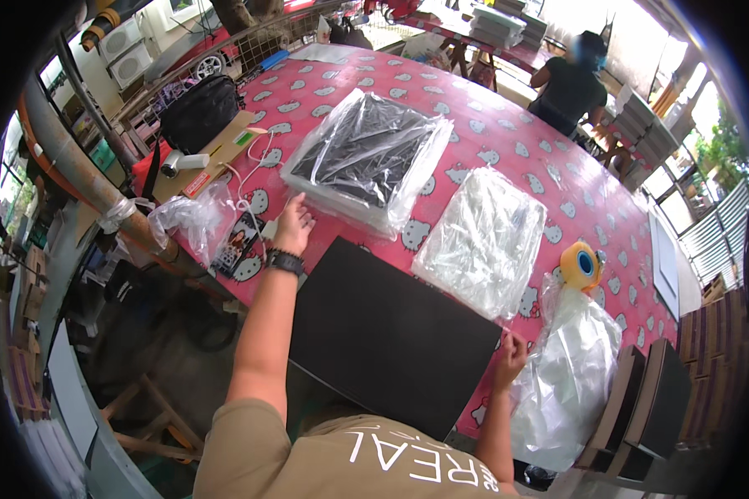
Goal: The person places black notebooks into individual plastic sleeves one at a time and stacks the packaged items on a table.
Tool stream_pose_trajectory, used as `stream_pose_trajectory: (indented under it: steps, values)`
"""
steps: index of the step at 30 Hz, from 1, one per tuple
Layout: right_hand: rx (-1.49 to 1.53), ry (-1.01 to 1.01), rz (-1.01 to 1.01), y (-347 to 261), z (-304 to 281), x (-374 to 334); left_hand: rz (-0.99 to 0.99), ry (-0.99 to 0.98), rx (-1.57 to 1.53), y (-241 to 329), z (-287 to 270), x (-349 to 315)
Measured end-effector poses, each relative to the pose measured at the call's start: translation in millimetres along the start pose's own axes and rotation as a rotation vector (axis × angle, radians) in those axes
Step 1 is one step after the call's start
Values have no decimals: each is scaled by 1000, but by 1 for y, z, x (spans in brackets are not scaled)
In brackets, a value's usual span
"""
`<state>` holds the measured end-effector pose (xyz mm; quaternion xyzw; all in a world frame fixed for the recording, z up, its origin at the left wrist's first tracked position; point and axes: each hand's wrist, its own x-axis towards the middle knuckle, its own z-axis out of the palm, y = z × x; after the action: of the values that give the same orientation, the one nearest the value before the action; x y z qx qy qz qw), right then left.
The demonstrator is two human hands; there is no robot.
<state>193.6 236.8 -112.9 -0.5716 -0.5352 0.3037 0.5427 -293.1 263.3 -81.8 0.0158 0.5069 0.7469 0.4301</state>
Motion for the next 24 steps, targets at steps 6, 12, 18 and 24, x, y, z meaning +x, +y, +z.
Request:
stream_pose_trajectory:
  steps: [6, 12, 18, 24]
  values:
    - [53, 6, 16, 33, -2, -2, 41, 194, 109, -44, 48, 80]
    - [43, -28, 34, 20, 3, -4, 208, 331, 304, -30, 14, 152]
    - [-20, -30, 36, 18, 1, -5, 140, 460, 554, -10, 42, 123]
    - [-25, -46, -3, 15, 6, -4, 345, 254, 561, -3, 21, 127]
